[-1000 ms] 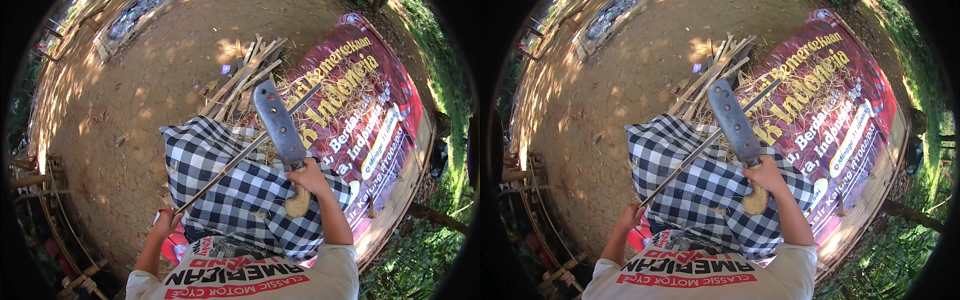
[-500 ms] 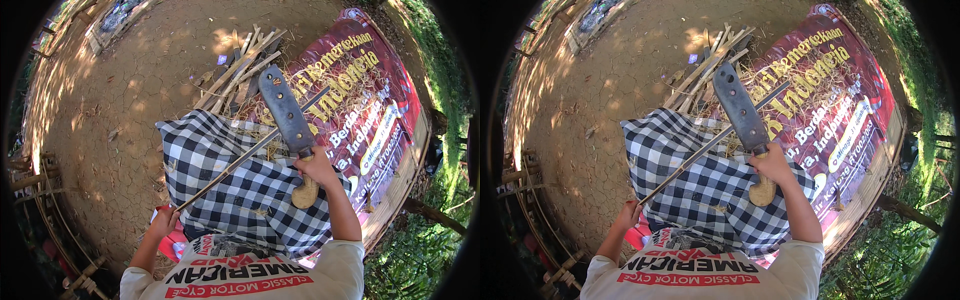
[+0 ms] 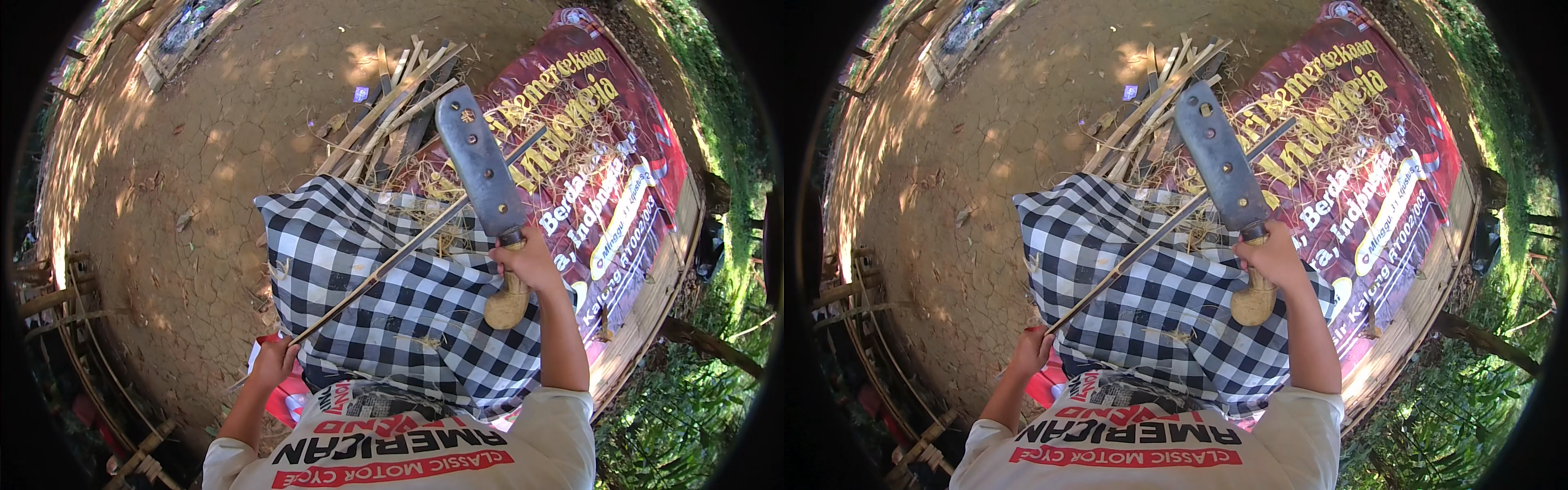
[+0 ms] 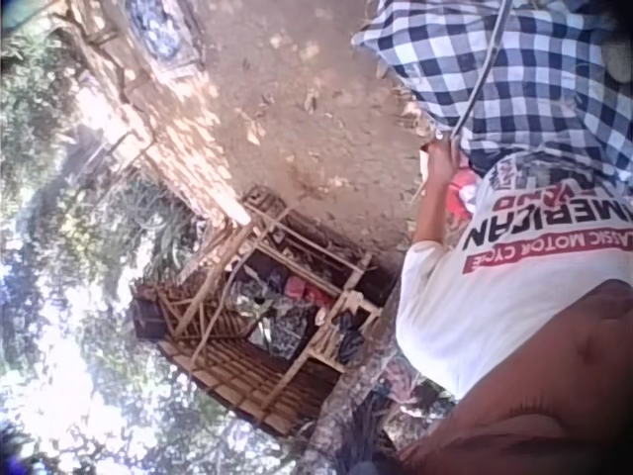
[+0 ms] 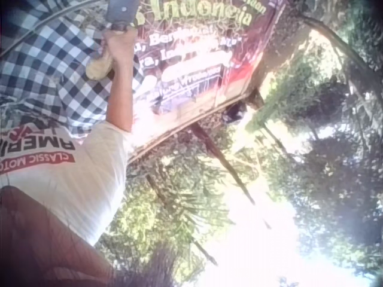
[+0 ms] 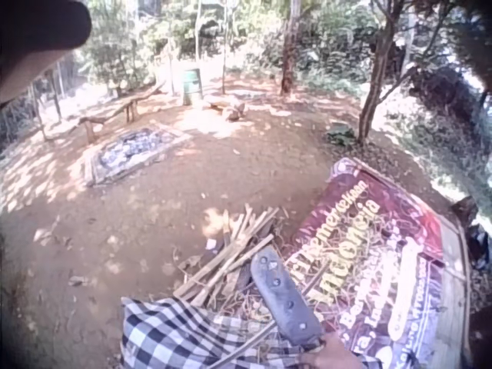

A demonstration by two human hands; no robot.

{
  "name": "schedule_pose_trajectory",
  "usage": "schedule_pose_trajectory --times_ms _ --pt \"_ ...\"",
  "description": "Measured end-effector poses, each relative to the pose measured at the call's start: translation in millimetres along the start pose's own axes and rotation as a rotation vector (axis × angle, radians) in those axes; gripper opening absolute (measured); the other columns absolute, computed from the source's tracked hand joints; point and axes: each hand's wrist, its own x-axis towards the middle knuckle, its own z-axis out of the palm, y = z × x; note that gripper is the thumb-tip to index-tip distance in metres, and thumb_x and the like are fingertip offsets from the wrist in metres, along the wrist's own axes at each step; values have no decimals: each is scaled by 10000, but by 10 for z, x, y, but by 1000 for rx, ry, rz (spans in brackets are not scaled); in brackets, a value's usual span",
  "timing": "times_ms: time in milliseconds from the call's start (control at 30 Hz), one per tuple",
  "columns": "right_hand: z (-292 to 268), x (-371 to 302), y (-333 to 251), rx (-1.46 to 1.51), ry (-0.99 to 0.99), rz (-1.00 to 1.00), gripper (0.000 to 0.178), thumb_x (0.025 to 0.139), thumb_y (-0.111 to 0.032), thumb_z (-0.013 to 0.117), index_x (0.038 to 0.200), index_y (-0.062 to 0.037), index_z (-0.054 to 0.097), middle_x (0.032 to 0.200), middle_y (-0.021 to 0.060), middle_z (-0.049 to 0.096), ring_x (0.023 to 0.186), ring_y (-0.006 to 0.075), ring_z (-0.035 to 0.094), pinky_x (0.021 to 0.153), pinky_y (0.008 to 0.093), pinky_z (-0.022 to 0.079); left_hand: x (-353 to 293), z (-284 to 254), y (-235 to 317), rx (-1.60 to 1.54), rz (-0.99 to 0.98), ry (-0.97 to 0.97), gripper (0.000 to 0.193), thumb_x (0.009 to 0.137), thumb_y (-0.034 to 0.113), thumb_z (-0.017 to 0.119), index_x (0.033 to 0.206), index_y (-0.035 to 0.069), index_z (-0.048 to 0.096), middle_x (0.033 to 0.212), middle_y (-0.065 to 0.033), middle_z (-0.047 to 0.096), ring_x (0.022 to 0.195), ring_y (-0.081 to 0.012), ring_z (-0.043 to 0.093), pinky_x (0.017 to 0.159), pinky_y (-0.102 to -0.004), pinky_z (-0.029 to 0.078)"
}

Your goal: The person uses a cleaver to shave and smooth the surface of a long, thin piece of wood by sliding the blade along its length.

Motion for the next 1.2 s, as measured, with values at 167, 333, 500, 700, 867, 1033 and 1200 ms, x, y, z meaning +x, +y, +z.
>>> schedule_pose_trajectory --times_ms 167,333,500,700,867,1033,1200 --pt "176 13 174 -38 6 24 203 707 2 699 854 14 559 657 62 593 526 142 583 493 296 473 -68 -22 58 36 -45 22 224 921 199 561 822 -1 580 591 -212 546 581 -426 568 512 -455 425" --pt "60 31 48 87 2 30 165 715 8 686 819 19 558 699 68 596 520 143 579 495 286 484 -67 66 -40 18 -12 33 219 922 204 558 851 0 592 604 -225 553 582 -426 570 512 -452 430" --pt "287 -88 200 -89 -44 91 185 715 21 699 838 19 561 726 80 609 552 141 593 522 277 478 -53 49 12 2 -65 21 212 923 188 549 843 -5 583 600 -219 553 579 -424 568 512 -451 425" --pt "123 -44 130 67 -24 31 181 710 18 690 840 22 564 693 76 592 542 143 588 521 285 481 -110 128 -14 7 -32 43 203 921 182 552 835 -1 567 592 -212 544 569 -418 567 502 -441 420" --pt "245 -108 214 -6 -80 100 204 706 9 698 853 24 556 699 69 593 532 142 586 503 289 483 -114 93 57 35 -45 50 198 924 171 550 831 -3 564 583 -208 541 560 -414 565 490 -435 415" --pt "185 6 244 151 19 26 212 703 13 694 860 25 551 721 75 601 541 139 593 511 292 491 -69 100 47 40 -5 56 191 925 165 548 831 -1 563 590 -213 545 564 -422 563 491 -438 411" --pt "275 -77 254 -25 -135 82 187 717 19 679 855 26 552 717 84 602 526 145 582 509 293 491 -109 82 24 28 -38 29 195 928 171 542 843 -2 572 586 -215 543 566 -427 559 497 -446 410"
